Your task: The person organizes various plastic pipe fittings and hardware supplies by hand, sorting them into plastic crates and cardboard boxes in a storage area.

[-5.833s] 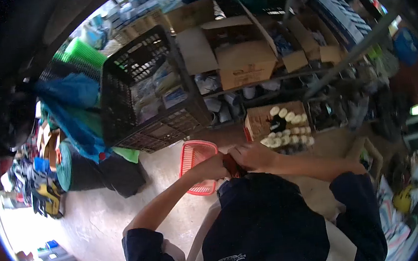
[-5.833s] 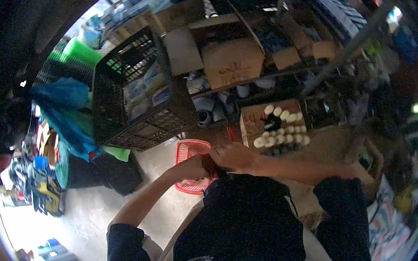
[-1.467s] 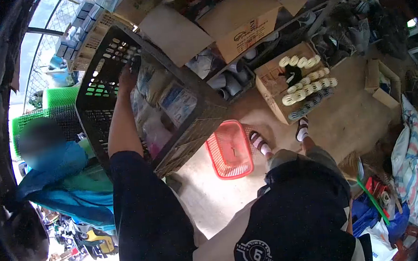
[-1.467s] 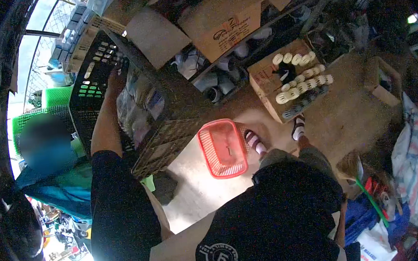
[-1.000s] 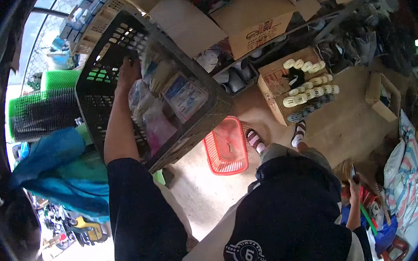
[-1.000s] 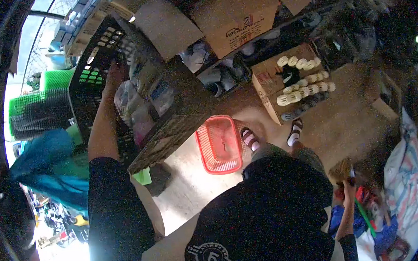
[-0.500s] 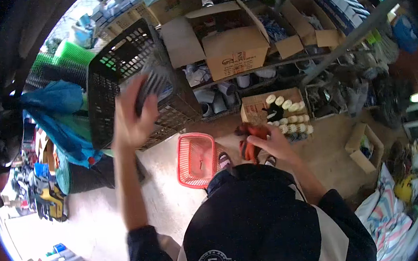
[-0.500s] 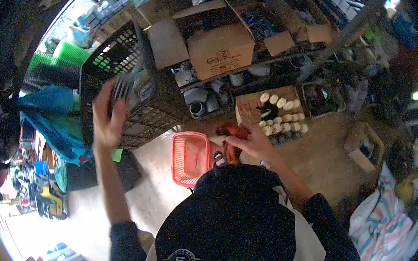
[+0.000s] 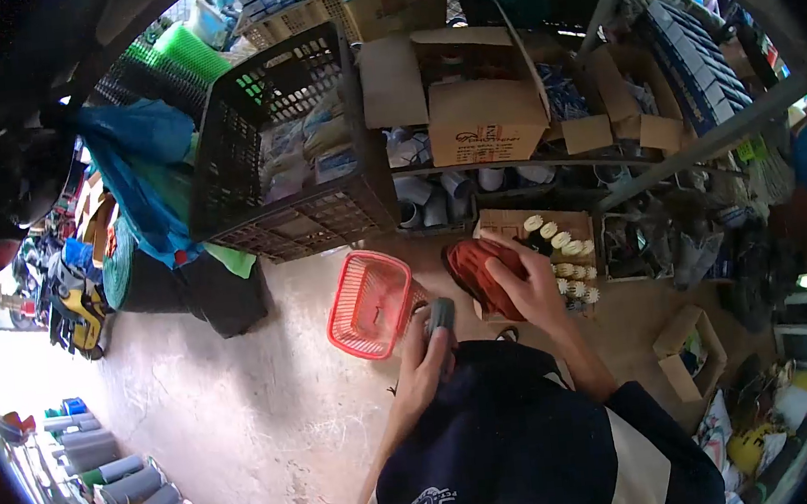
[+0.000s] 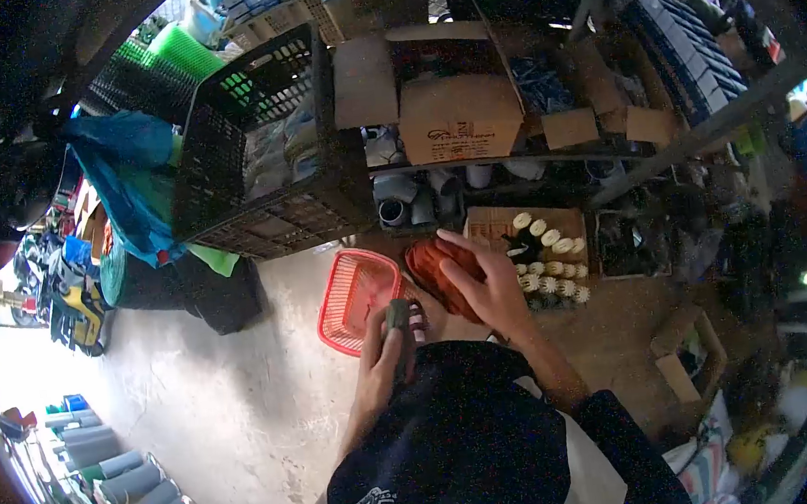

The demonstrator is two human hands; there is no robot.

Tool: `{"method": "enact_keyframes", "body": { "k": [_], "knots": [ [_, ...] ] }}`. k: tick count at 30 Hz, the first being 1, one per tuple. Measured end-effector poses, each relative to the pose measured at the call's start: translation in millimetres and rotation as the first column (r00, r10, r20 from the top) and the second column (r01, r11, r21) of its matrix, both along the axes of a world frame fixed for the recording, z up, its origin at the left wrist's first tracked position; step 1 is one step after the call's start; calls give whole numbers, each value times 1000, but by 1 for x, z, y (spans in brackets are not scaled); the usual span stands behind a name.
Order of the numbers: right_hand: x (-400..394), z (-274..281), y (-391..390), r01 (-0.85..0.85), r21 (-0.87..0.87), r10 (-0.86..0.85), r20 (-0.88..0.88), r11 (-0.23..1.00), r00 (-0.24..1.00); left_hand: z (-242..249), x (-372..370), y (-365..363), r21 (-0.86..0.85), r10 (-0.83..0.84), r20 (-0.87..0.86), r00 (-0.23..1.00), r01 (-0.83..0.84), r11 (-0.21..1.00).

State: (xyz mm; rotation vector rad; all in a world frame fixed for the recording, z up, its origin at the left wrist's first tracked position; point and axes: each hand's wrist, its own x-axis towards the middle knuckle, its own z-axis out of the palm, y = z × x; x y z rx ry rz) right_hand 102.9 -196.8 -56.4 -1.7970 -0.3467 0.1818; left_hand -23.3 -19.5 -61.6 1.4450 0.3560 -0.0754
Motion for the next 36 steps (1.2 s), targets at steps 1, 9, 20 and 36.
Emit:
{"method": "enact_keyframes", "body": {
  "k": [1, 9, 20, 36],
  "knots": [
    [-9, 19, 2, -50, 37, 50, 11, 998, 999, -11, 6, 2, 246, -90, 89, 992, 66, 967],
    [-35, 51, 7, -115, -540, 486, 619, 834, 617, 48, 28, 22, 337, -474, -154, 867, 497, 800],
    [-19, 33, -2, -169, -471, 421, 502, 866, 756, 42, 37, 22, 769, -515, -131, 847, 415, 487],
    [-36, 33, -7, -449, 323, 489, -810, 833, 324, 36, 64, 43, 978, -840, -43, 541, -151, -147]
  ]
}}
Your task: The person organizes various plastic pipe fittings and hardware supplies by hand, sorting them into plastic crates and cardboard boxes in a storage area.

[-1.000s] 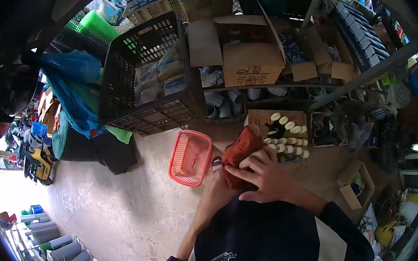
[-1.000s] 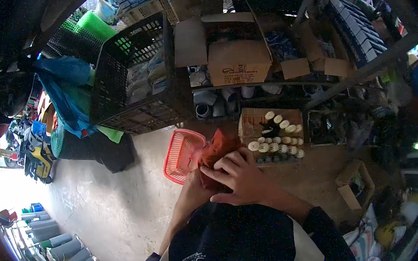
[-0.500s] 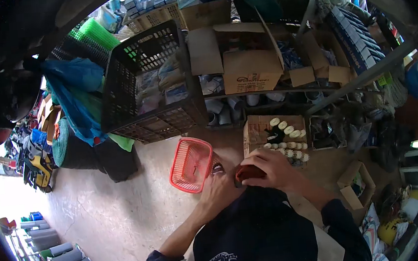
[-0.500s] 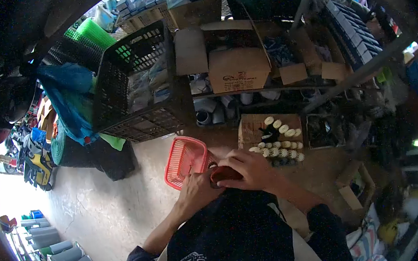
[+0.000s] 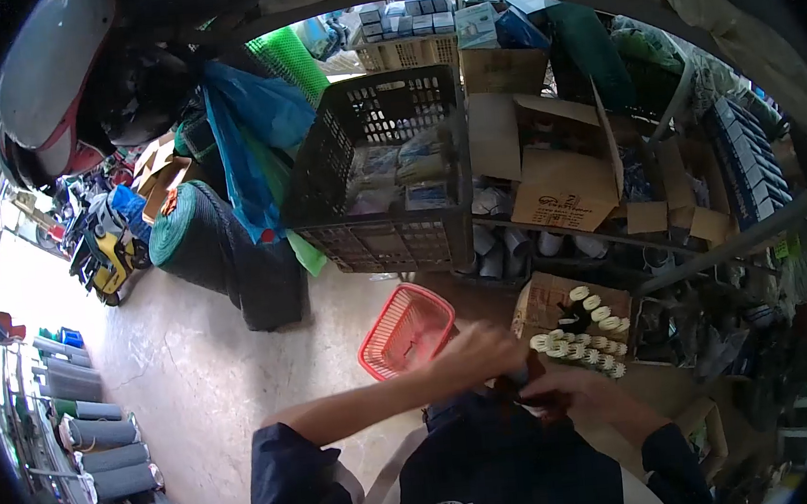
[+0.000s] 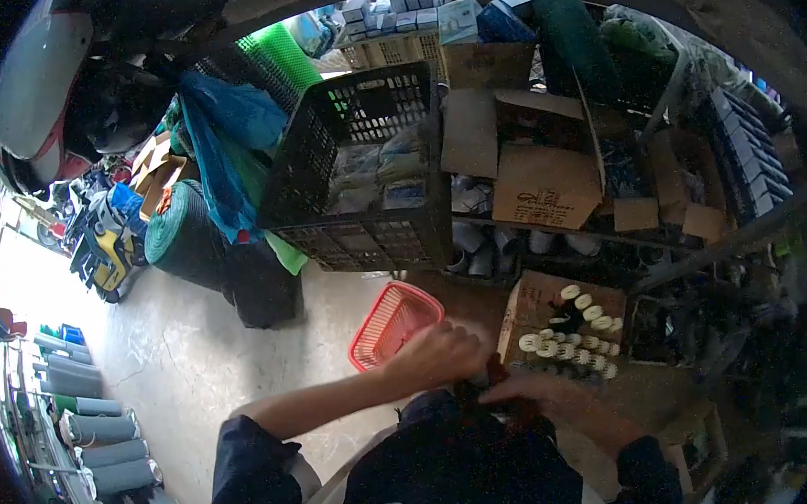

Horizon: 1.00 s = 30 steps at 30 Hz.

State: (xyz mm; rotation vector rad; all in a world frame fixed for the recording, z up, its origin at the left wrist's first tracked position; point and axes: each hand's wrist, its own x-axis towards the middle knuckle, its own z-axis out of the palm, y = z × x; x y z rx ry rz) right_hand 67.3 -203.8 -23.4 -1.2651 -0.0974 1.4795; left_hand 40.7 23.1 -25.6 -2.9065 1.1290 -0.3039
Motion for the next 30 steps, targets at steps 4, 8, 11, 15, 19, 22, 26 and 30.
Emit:
{"method": "enact_keyframes", "body": {
  "k": [4, 8, 11, 15, 19, 22, 26, 30],
  "knots": [
    [21, -42, 33, -202, -312, 346, 529, 929, 775, -24, 14, 14, 2, 51, -381, 923, -54, 999],
    [15, -28, 51, -28, -356, 355, 921, 934, 161, -49, 7, 26, -88, 136, -827, 545, -365, 927],
    [13, -39, 47, -78, -311, 288, 932, 947, -219, -94, 0, 27, -40, 34, -991, 131, -519, 854],
    [15, -53, 50, -74, -423, 429, 895, 903, 121, -70, -7, 18, 72, 268, -779, 567, -343, 937],
    [19, -59, 41, -71, -221, 151, 367, 973, 918, -104, 2, 22, -188, 47, -171, 984, -79, 979],
    [2, -98, 14, 63, -177, -63, 4, 982, 998, -88, 3, 10, -190, -7, -170, 985, -26, 982],
    [18, -72, 25, -62, -429, 387, 733, 901, 559, -64, 9, 1, -91, 118, -651, 750, -231, 969],
    [12, -80, 23, 34, -286, 283, 912, 958, -295, -140, 14, 2, -6, 108, -969, 221, -460, 888]
  ]
}}
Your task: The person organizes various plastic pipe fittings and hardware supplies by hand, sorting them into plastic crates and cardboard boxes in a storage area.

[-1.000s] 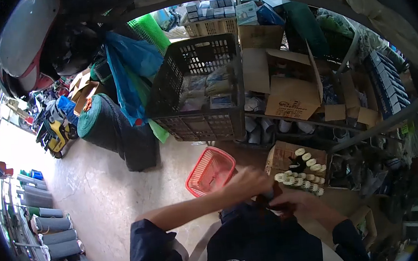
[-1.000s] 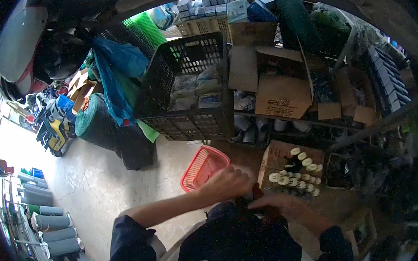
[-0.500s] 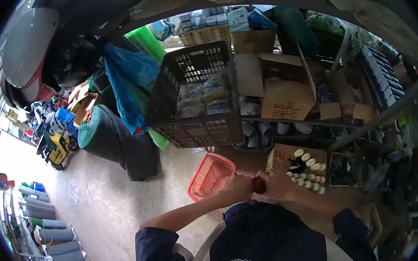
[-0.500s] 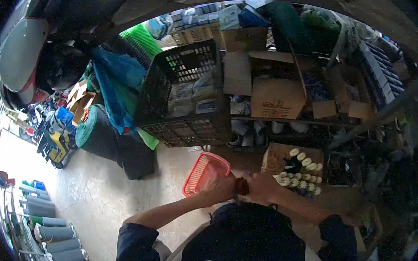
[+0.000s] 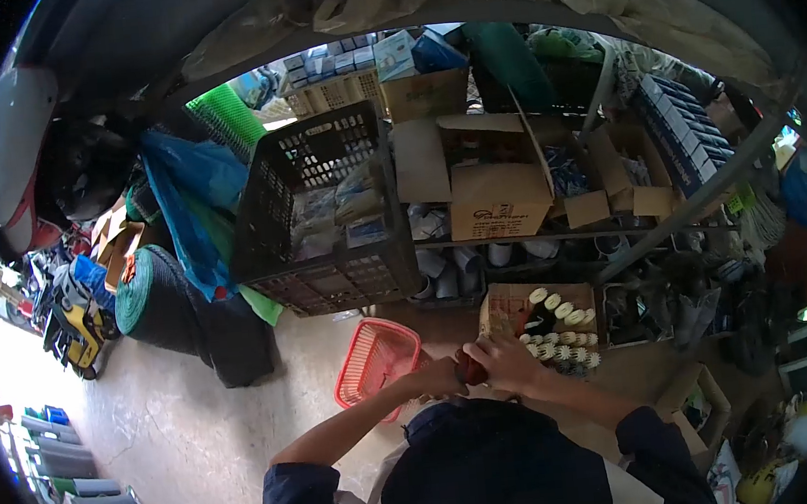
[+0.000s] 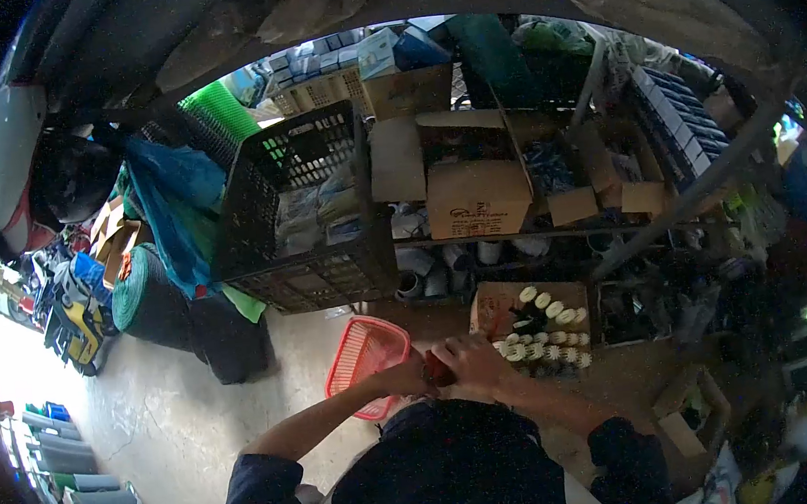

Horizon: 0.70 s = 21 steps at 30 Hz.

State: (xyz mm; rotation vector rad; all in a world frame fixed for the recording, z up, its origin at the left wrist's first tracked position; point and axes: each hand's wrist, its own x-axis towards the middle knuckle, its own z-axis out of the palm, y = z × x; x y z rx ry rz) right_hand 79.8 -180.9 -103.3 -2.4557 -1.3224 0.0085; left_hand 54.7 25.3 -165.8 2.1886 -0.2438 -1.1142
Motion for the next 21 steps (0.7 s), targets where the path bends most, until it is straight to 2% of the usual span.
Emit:
{"method": "enact_keyframes", "body": {
  "k": [1, 3, 4, 6, 7, 10, 12, 13, 16, 17, 20, 21],
  "knots": [
    [0, -5, -3, 3, 13, -2, -22, 1000, 1000, -11, -2, 2, -66, 21, -117, 993, -29, 997],
    [-2, -12, -6, -2, 39, 5, -72, 999, 997, 26, -5, 0, 87, -113, 235, 966, 95, 992],
    [1, -2, -3, 48, -14, -50, -270, 999, 961, 43, -3, 0, 175, -185, 398, 899, 123, 977],
    [5, 26, 7, 103, -152, -176, -616, 983, 768, 48, 3, -3, 289, -306, 622, 721, 152, 945],
    [5, 15, 5, 131, -153, -201, -726, 980, 657, 49, 7, -4, 350, -367, 710, 601, 151, 924],
    [-4, -17, -17, 242, -174, -242, -927, 954, 286, 47, 5, -7, 208, -230, 950, 209, 122, 970],
    [-11, -14, -23, 342, -179, -215, -974, 923, 69, 46, 3, -8, 263, -287, 906, 312, 117, 958],
    [-14, -39, -28, 364, -91, -143, -983, 927, 117, 46, -2, -7, 291, -313, 874, 371, 118, 950],
    [-6, -19, -40, 385, -151, -189, -980, 911, 63, 67, -13, -1, 274, -292, 753, 590, 123, 954],
    [-2, 5, -40, 396, -34, -50, -998, 918, 29, 66, -14, 1, 285, -290, 739, 608, 109, 953],
    [-7, 13, -59, 680, -16, 43, -997, 733, -69, 64, -18, -2, 311, -289, 718, 633, 80, 947],
    [-7, 13, -61, 659, 45, 47, -999, 751, 15, 69, -18, -5, 318, -292, 723, 626, 75, 945]
  ]
}}
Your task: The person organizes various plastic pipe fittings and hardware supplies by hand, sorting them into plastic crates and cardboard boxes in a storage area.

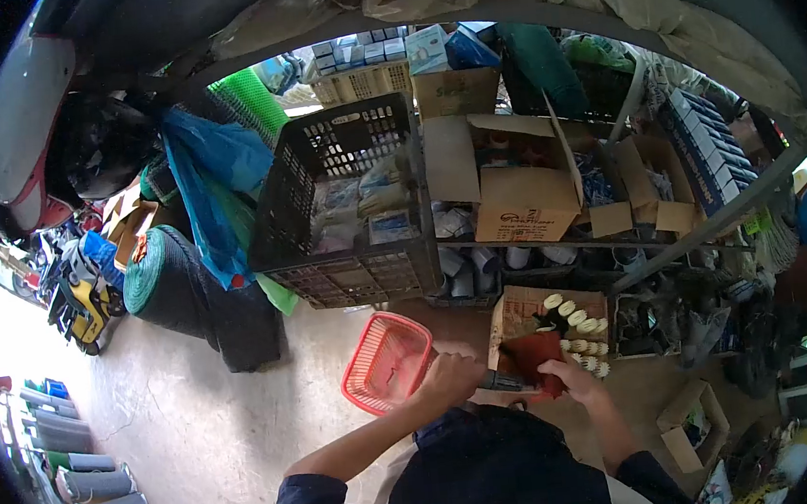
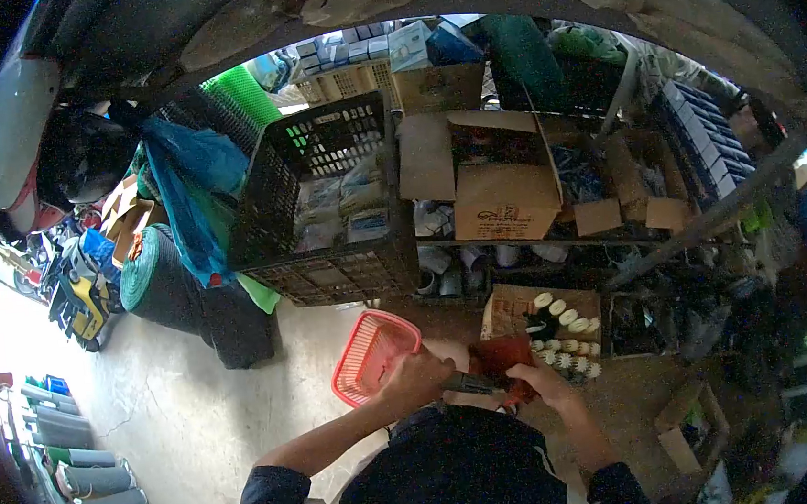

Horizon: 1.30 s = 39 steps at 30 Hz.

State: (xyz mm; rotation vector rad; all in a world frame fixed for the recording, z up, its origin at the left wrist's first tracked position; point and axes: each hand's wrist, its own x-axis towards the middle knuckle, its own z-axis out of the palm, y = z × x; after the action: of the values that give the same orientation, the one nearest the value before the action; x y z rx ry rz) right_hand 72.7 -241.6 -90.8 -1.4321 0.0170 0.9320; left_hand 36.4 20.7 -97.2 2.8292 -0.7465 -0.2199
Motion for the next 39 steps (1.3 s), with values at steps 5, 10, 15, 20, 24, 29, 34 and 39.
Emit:
{"method": "enact_keyframes", "body": {
  "k": [5, 10, 15, 20, 24, 29, 34, 39],
  "knots": [
    [-19, 19, 28, -251, -294, 379, 550, 922, 744, 26, 5, -18, 15, -62, 61, 996, 61, 998],
    [-10, 32, 31, -394, -408, 497, 185, 824, 848, 15, 10, -17, -111, -231, 429, 873, 305, 946],
    [-10, 13, 10, -266, -57, 249, -210, 962, 945, 47, 19, -33, 63, -306, 203, 930, 299, 952],
    [6, 20, 42, -289, -622, 623, 421, 727, 659, -17, 32, -20, -98, -148, -184, 972, 132, 986],
    [-10, 17, 54, 42, -716, 682, 680, 697, 268, -29, 32, -5, -104, -49, -464, 884, 1, 995],
    [2, 6, 55, -395, -347, 469, 161, 851, 869, -2, 24, -5, -34, -135, -74, 988, 132, 991],
    [17, -17, 39, -401, -94, 345, -358, 911, 868, -14, 40, -4, -105, -221, 198, 955, 245, 964],
    [29, -7, 62, 28, -801, 775, 587, 598, 233, -80, 48, 7, -234, 5, -597, 802, -180, 956]
  ]
}}
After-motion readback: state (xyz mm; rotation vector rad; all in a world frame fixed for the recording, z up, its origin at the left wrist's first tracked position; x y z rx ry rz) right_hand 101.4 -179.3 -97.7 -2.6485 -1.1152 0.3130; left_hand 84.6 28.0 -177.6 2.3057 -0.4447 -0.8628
